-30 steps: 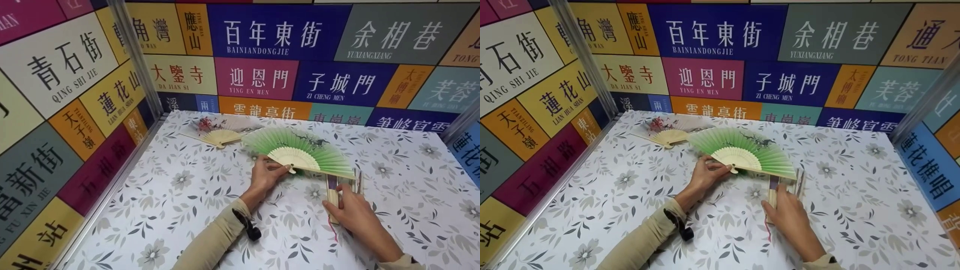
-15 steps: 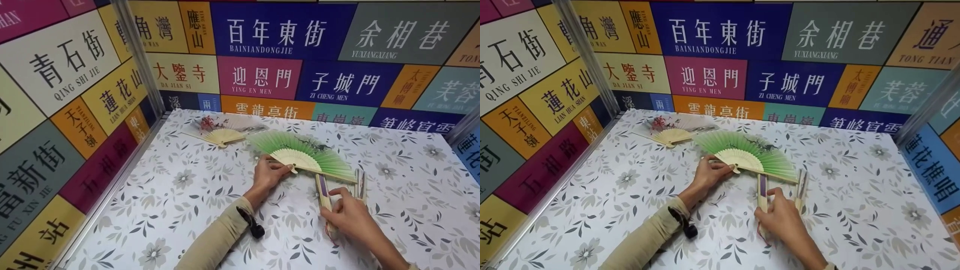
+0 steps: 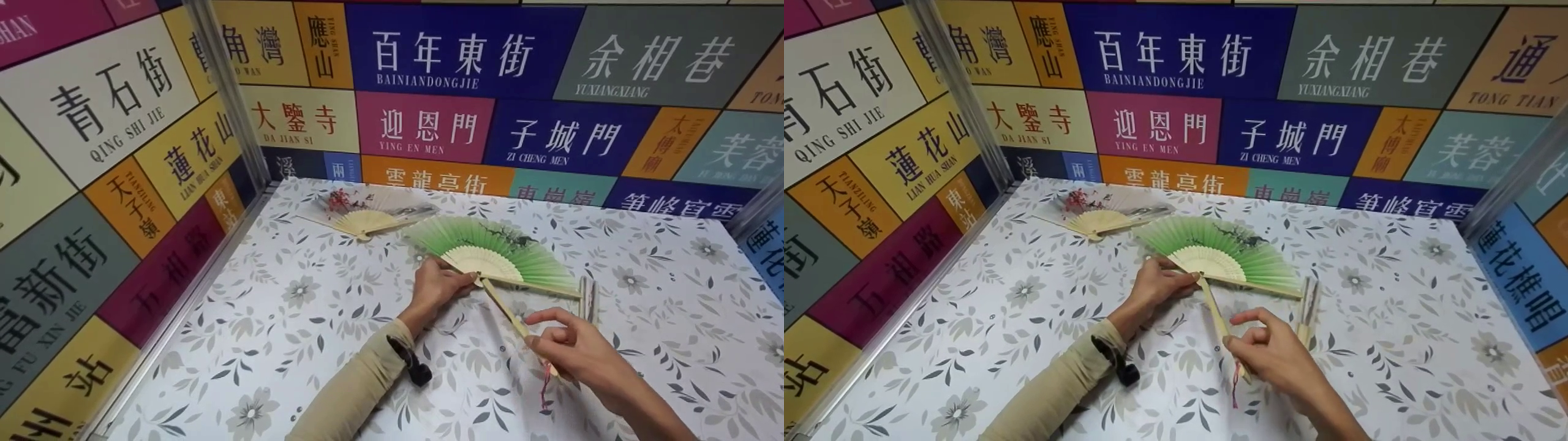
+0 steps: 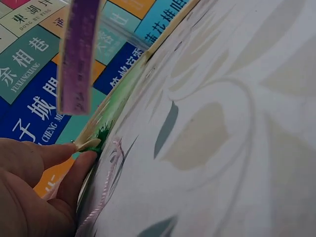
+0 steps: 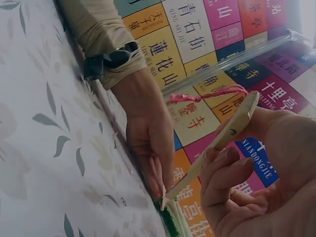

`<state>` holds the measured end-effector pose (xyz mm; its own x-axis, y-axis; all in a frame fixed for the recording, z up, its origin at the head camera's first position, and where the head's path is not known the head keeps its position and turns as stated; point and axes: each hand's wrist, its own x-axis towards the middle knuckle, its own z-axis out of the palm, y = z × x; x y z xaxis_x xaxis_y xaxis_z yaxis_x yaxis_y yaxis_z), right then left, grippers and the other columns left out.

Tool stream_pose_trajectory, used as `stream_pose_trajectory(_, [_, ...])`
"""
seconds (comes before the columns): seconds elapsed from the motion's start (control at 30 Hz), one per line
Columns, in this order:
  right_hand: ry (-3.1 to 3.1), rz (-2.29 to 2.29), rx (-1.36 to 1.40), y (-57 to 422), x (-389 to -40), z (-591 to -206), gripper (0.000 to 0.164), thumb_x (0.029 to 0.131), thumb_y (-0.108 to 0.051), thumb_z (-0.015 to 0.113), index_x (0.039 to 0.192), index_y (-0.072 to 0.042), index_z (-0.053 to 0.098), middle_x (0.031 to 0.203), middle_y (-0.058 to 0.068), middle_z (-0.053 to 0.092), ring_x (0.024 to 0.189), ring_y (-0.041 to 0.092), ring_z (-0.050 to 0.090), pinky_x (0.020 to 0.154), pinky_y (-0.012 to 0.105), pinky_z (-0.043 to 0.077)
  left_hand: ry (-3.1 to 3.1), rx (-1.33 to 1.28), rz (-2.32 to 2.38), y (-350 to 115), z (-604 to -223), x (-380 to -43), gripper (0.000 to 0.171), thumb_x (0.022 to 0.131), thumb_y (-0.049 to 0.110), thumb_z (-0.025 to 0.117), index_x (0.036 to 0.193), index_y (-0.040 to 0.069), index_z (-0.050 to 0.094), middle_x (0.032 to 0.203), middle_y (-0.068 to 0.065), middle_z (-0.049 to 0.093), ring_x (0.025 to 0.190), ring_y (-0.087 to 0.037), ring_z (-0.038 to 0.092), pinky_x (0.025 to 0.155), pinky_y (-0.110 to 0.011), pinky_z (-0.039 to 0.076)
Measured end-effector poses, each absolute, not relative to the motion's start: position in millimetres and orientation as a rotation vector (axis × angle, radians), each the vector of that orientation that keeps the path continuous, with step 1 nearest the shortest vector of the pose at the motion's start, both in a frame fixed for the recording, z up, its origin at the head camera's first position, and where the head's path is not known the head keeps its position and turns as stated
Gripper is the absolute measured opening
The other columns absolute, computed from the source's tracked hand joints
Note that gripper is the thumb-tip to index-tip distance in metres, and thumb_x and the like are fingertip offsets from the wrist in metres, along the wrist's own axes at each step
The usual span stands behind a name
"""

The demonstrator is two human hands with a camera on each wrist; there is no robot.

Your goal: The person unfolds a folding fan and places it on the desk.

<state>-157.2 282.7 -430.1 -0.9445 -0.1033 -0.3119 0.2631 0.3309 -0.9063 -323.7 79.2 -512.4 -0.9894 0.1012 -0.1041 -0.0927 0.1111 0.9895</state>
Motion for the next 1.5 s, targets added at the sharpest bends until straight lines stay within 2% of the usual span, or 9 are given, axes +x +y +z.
stream_pose_trajectory(0.2, [2.379,-1.738,0.112,283.5,-160.7,-422.0,0.043,0.098,-0.026,0.067,0.133,-0.01,0.049,0.067,-0.003,0.053,0.051,0.009,0.041,0.042,0.027,0.041,2.372,0.054,1.906,70.6,-509.9,-327.0,0.042,0.074,0.026,0.091,0.1,-0.001,0.071,0.07,-0.002,0.075,0.063,-0.014,0.073,0.058,-0.02,0.061])
stream_pose_trajectory(0.37, [2.418,-1.818,0.076,283.7,-165.6,-420.3,0.043,0.099,-0.028,0.065,0.134,-0.01,0.049,0.071,-0.005,0.054,0.053,0.008,0.044,0.046,0.029,0.047,2.358,0.107,1.899,59.9,-507.7,-330.0,0.036,0.077,0.024,0.089,0.09,-0.004,0.07,0.067,-0.012,0.074,0.063,-0.024,0.075,0.054,-0.024,0.063])
stream_pose_trajectory(0.53, [2.429,-1.924,0.046,280.4,-174.0,-415.2,0.04,0.1,-0.025,0.065,0.134,-0.01,0.05,0.077,-0.004,0.059,0.057,0.007,0.047,0.048,0.027,0.05,2.469,0.263,1.846,54.7,-500.6,-330.5,0.023,0.083,0.027,0.085,0.078,0.007,0.076,0.067,-0.01,0.075,0.06,-0.025,0.075,0.05,-0.021,0.06])
stream_pose_trajectory(0.63, [2.417,-2.022,-0.004,277.0,-181.9,-412.3,0.04,0.099,-0.022,0.066,0.134,-0.009,0.051,0.076,-0.002,0.059,0.056,0.009,0.048,0.046,0.026,0.048,2.446,0.433,1.902,58.9,-489.4,-326.4,0.017,0.088,0.026,0.08,0.083,0.009,0.077,0.072,-0.008,0.076,0.064,-0.023,0.075,0.055,-0.024,0.063])
stream_pose_trajectory(0.73, [2.433,-2.108,-0.13,274.9,-191.4,-412.4,0.04,0.1,-0.018,0.065,0.135,-0.007,0.05,0.075,0.0,0.058,0.055,0.012,0.047,0.043,0.028,0.044,2.277,0.629,2.009,67.5,-474.1,-317.0,0.015,0.093,0.024,0.075,0.094,0.009,0.077,0.082,-0.009,0.078,0.073,-0.023,0.077,0.065,-0.033,0.067])
stream_pose_trajectory(0.87, [2.44,-2.221,-0.336,272.3,-203.9,-417.1,0.04,0.1,-0.012,0.062,0.137,-0.004,0.047,0.08,0.003,0.06,0.056,0.014,0.047,0.043,0.031,0.044,1.982,0.837,2.094,78.0,-454.5,-300.4,0.023,0.098,0.028,0.068,0.11,0.011,0.075,0.097,-0.01,0.078,0.085,-0.022,0.077,0.077,-0.039,0.067])
stream_pose_trajectory(1.03, [2.344,-2.394,-0.5,266.2,-214.1,-423.7,0.04,0.1,-0.003,0.059,0.137,0.001,0.045,0.09,0.013,0.064,0.064,0.012,0.056,0.045,0.026,0.051,1.702,0.927,2.182,85.3,-440.2,-285.1,0.029,0.101,0.024,0.063,0.124,0.008,0.069,0.11,-0.013,0.076,0.097,-0.021,0.075,0.09,-0.045,0.064])
stream_pose_trajectory(1.27, [2.499,-2.335,-0.531,262.4,-216.3,-424.7,0.033,0.101,-0.005,0.059,0.132,0.003,0.054,0.098,0.016,0.068,0.075,0.019,0.065,0.053,0.028,0.059,1.647,0.938,2.29,84.6,-434.2,-280.9,0.029,0.099,0.018,0.065,0.127,0.011,0.068,0.112,-0.01,0.076,0.096,-0.021,0.075,0.083,-0.045,0.066])
stream_pose_trajectory(1.5, [2.657,-2.214,-0.495,262.9,-212.4,-422.5,0.024,0.1,-0.009,0.062,0.119,0.005,0.066,0.109,0.016,0.069,0.091,0.02,0.07,0.068,0.023,0.063,1.697,0.896,2.321,80.3,-436.0,-283.4,0.028,0.096,0.02,0.069,0.124,0.014,0.069,0.108,-0.009,0.076,0.096,-0.022,0.075,0.083,-0.035,0.066])
